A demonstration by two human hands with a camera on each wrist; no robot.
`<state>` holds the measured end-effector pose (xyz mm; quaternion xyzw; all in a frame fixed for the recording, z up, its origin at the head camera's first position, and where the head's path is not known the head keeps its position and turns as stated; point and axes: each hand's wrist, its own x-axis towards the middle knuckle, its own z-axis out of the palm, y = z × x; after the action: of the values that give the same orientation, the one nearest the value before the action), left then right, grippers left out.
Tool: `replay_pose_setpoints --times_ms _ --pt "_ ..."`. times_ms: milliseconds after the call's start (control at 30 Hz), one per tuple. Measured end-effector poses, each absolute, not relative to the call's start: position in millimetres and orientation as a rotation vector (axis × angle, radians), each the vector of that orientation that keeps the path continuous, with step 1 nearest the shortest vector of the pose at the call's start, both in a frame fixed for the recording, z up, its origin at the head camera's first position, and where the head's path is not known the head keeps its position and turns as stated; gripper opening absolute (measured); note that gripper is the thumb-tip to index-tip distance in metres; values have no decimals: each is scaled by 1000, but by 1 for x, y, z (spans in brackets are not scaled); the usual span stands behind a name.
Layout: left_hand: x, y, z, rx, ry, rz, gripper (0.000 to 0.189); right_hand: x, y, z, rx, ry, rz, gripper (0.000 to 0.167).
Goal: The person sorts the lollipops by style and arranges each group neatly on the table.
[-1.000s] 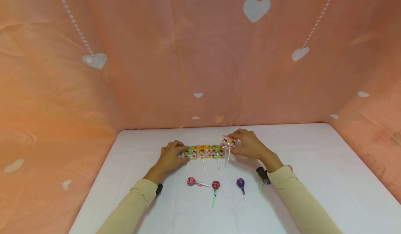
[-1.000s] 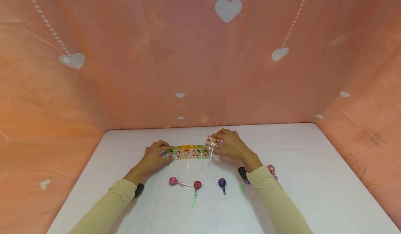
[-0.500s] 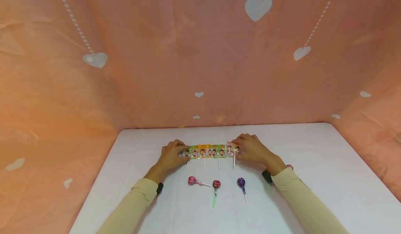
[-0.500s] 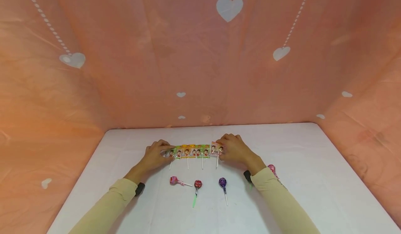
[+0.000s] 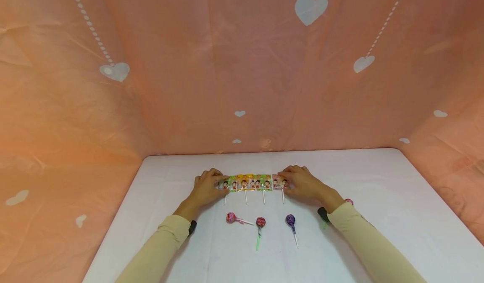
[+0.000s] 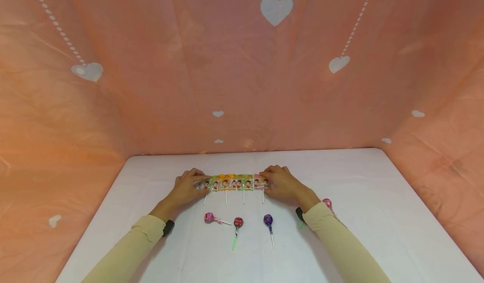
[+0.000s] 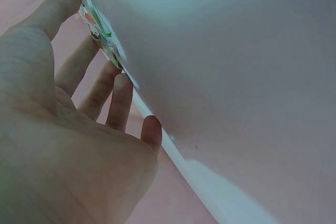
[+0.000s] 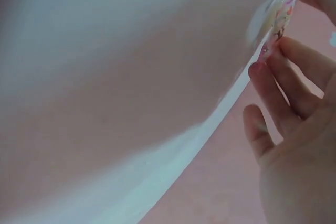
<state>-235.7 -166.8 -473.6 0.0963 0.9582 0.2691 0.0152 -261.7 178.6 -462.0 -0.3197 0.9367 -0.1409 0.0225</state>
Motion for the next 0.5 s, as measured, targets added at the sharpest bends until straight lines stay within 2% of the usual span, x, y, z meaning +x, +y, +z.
replay_pose_setpoints --times_ms 500 --pt "-234 -167 -473 284 2970 852 48 -260 181 -466 -1051 2912 -456 49"
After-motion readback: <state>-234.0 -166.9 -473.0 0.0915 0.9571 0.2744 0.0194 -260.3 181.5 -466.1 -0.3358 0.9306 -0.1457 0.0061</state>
